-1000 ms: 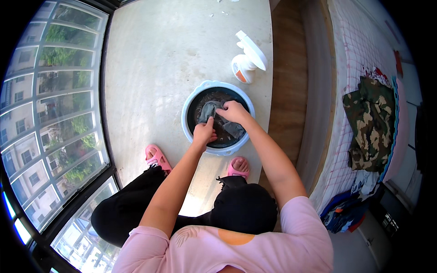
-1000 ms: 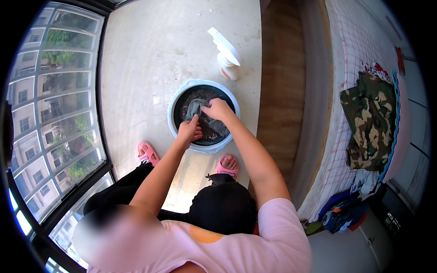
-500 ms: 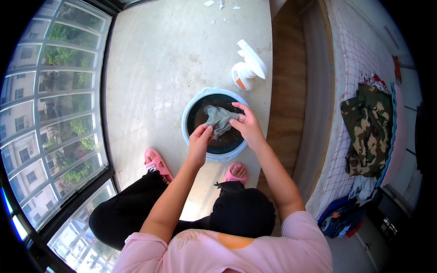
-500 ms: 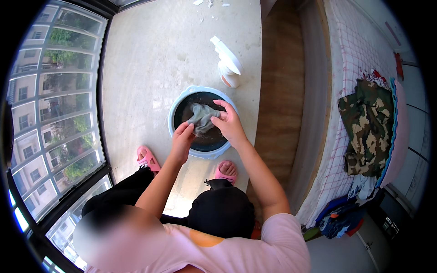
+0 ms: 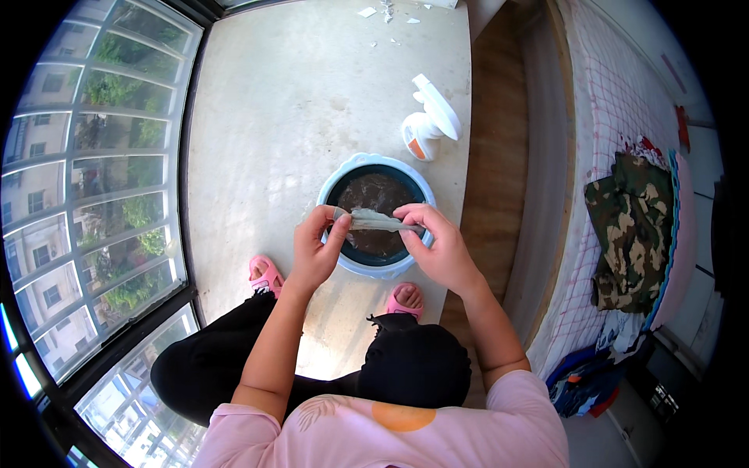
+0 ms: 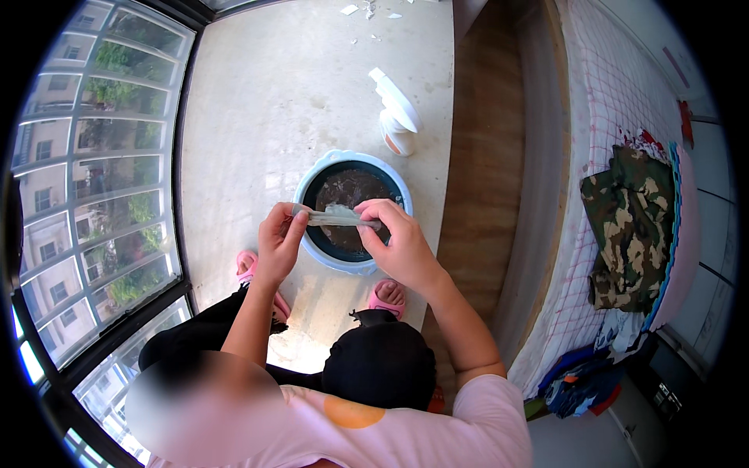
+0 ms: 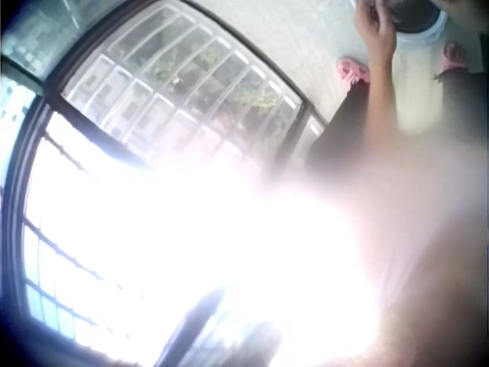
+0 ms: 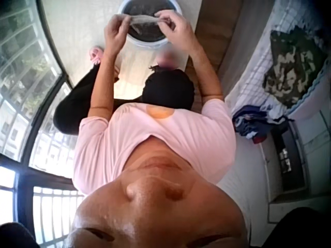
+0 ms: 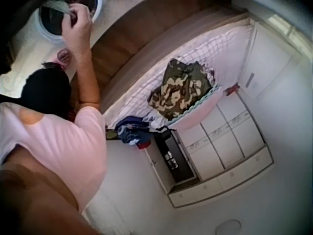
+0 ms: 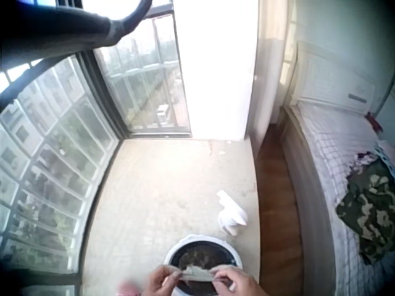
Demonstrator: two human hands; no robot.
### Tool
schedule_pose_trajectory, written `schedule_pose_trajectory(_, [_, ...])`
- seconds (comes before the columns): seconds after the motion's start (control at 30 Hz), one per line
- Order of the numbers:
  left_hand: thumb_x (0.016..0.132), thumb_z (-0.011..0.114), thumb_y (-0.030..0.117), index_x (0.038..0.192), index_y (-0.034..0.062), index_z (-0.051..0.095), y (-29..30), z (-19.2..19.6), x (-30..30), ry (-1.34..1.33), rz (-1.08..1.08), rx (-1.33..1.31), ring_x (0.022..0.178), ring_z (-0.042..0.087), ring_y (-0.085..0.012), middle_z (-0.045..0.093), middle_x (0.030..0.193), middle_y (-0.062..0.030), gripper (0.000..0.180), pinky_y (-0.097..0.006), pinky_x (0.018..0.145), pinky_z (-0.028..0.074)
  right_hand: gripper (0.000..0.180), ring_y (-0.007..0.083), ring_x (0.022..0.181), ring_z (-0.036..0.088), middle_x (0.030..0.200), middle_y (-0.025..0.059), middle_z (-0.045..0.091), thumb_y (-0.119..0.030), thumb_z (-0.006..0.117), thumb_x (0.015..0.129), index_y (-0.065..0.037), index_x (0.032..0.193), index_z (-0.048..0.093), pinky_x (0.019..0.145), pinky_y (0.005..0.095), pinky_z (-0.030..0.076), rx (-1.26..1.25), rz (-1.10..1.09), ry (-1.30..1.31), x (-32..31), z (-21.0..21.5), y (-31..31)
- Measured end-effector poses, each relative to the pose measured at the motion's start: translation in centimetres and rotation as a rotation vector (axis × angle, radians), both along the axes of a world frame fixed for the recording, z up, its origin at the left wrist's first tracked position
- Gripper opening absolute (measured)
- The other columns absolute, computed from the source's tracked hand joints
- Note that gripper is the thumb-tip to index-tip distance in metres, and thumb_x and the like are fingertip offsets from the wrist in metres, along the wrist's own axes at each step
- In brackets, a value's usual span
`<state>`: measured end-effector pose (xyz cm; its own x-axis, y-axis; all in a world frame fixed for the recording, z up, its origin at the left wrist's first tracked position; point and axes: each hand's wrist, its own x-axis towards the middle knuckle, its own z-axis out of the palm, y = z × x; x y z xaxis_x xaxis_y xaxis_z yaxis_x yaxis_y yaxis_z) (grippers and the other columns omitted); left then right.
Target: The person wrings out a cloth in a bucket of water and wipes the metal frame of a balcony window. The person cleans the vertical and horizontal sections of the frame, occasionally opening the window to reach different areas.
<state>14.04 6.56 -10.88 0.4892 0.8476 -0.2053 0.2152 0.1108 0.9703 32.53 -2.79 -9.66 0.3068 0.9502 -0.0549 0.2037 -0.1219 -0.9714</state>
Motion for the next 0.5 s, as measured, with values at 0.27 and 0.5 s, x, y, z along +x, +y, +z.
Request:
schedule_pose_trajectory(0.27, [0.093, 0.054, 0.020, 0.090, 0.0037, 0.057, 2.8, -3.1, 2.2, -0.088, -0.141, -0.143, 0.079, 0.052, -0.0053, 0.058, 0.085, 0.0006, 0.017, -0.022, 0.071, 0.044, 0.022, 0.0145, 0.066, 0.056, 0.075, 0.0092, 0.059, -0.020, 0.063, 0.085, -0.001, 0.087, 0.054, 0.061, 0.0285, 0.044, -0.354, 0.232, 0.083, -0.1, -0.8, 3.3])
schedule_pose_trajectory(0.5, [0.095, 0.051, 0.024, 0.105, 0.0046, 0.056, 0.5, -5.0, 1.8, -0.097, -0.072, -0.569, 0.089, 0.056, -0.0093, 0.059, 0.099, -0.0016, 0.022, -0.025, 0.084, 0.046, 0.013, 0.0063, 0.072, 0.048, 0.079, -0.0008, 0.053, -0.014, 0.060, 0.087, -0.002, 0.091, 0.054, 0.064, 0.0233, 0.043, -0.282, 0.201, 0.198, 0.1, -3.1, 2.7])
